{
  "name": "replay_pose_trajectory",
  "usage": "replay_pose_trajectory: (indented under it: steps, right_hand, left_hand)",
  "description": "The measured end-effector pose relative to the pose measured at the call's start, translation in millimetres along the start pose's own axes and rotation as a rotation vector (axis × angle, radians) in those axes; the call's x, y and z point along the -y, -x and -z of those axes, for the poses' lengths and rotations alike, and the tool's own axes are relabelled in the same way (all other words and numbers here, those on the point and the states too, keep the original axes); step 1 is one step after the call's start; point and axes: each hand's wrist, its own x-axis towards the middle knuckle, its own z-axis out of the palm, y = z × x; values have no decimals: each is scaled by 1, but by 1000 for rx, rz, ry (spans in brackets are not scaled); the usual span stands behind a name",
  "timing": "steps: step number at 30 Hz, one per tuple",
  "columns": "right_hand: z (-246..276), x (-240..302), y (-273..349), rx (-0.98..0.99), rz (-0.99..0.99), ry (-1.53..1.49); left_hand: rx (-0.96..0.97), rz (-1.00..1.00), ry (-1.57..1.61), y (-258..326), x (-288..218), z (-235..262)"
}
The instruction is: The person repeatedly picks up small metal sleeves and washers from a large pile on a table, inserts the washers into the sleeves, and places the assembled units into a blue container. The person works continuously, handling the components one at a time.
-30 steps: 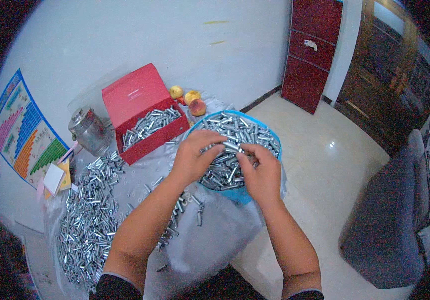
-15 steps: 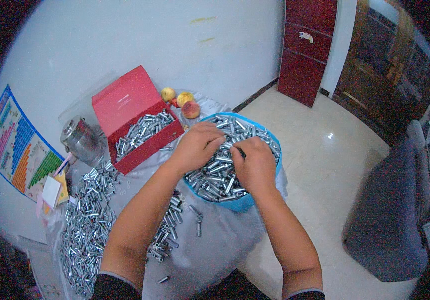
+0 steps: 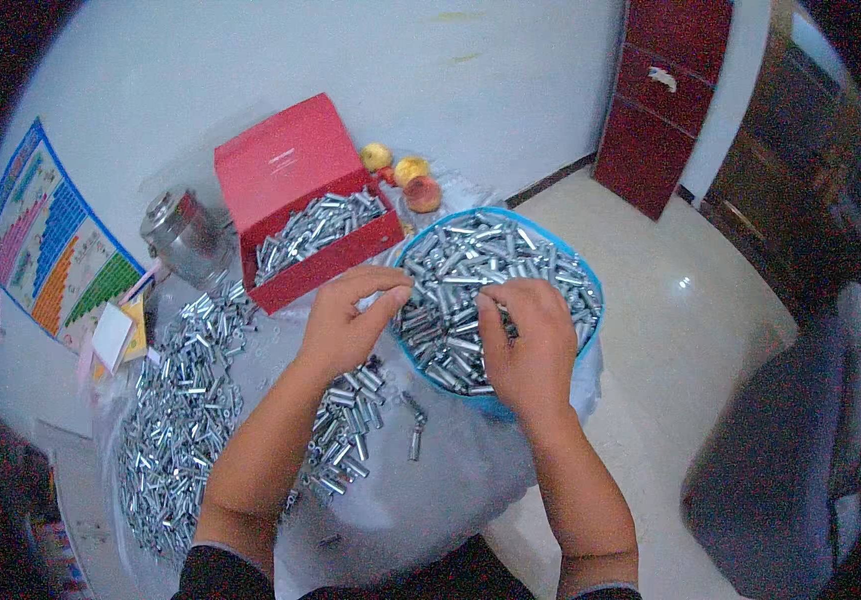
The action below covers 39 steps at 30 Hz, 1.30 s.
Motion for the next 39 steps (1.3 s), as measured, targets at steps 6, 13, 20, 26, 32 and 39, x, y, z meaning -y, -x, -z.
replay_pose_trajectory:
  steps: [6,13,20,26,32,39]
  right_hand:
    - [-26,38,19,136,41,-108]
    - [-91,64,47,339,141,-222]
    - [-145,54,64,672,96,118]
    - [-156,61,59,869,-2,285]
    - [-158,72,62,857,-58,124]
    - [-168,92,79,951,-106,-326]
  left_hand:
    - [-61,233,39,61,12,45]
    - [-137,455,51,123,18,73]
    - [-117,474,-247,158,51,97]
    - [37,531,-364,166,54,122]
    - [352,327,-414,188,41,143]
    - [430,337,-560,219,34,135]
